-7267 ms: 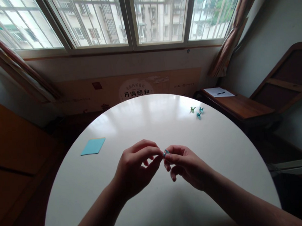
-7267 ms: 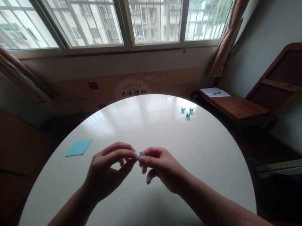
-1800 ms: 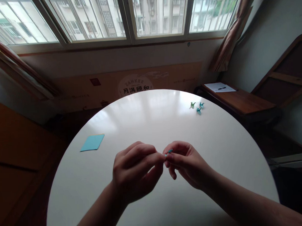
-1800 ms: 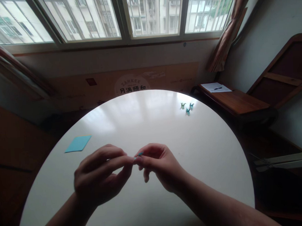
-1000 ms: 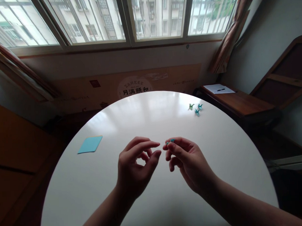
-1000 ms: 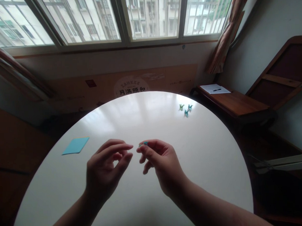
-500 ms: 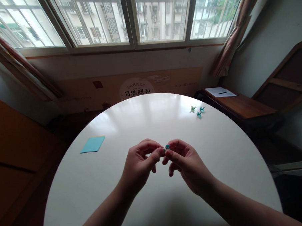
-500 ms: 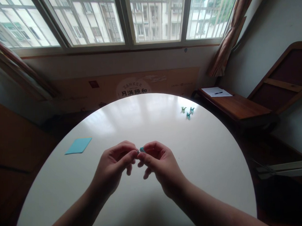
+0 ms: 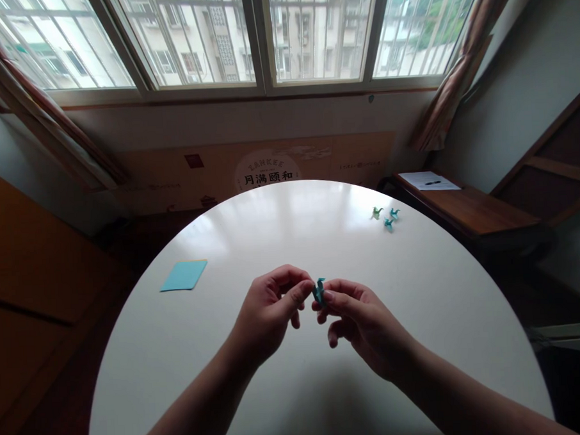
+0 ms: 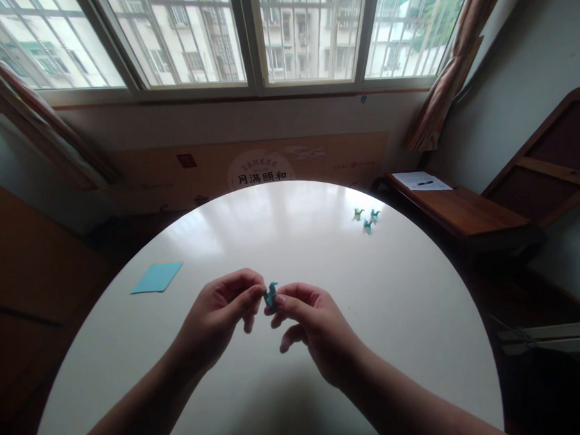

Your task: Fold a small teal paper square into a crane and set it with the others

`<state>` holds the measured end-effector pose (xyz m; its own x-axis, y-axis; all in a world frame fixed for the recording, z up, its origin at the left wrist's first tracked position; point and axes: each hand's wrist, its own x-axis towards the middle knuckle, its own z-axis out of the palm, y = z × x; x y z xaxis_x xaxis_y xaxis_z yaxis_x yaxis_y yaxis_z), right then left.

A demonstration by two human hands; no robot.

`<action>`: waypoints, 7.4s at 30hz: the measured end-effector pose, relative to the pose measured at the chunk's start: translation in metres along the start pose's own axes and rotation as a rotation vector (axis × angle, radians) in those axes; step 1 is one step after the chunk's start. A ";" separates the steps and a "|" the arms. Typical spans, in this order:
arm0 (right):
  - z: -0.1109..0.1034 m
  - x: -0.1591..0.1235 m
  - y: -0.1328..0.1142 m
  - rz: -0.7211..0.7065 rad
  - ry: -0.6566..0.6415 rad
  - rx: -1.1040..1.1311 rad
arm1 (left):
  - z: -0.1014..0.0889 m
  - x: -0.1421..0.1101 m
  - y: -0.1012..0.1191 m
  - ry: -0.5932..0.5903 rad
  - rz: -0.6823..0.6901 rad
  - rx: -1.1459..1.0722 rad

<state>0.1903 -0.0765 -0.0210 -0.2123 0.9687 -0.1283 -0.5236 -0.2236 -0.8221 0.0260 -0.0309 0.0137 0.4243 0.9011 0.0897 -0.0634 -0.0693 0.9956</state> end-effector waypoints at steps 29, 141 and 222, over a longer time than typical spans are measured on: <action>0.003 -0.004 0.001 -0.258 0.117 -0.366 | 0.003 -0.003 0.000 0.050 -0.030 0.095; -0.017 0.009 -0.007 -0.274 0.075 -0.274 | -0.004 0.003 0.001 -0.084 -0.311 -0.020; -0.012 0.002 -0.017 -0.888 0.206 -0.851 | 0.014 -0.003 -0.006 0.027 -0.193 -0.055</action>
<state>0.2082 -0.0697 -0.0140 0.1144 0.7652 0.6336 0.2964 0.5825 -0.7569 0.0379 -0.0388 0.0079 0.4091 0.9066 -0.1038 -0.0325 0.1282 0.9912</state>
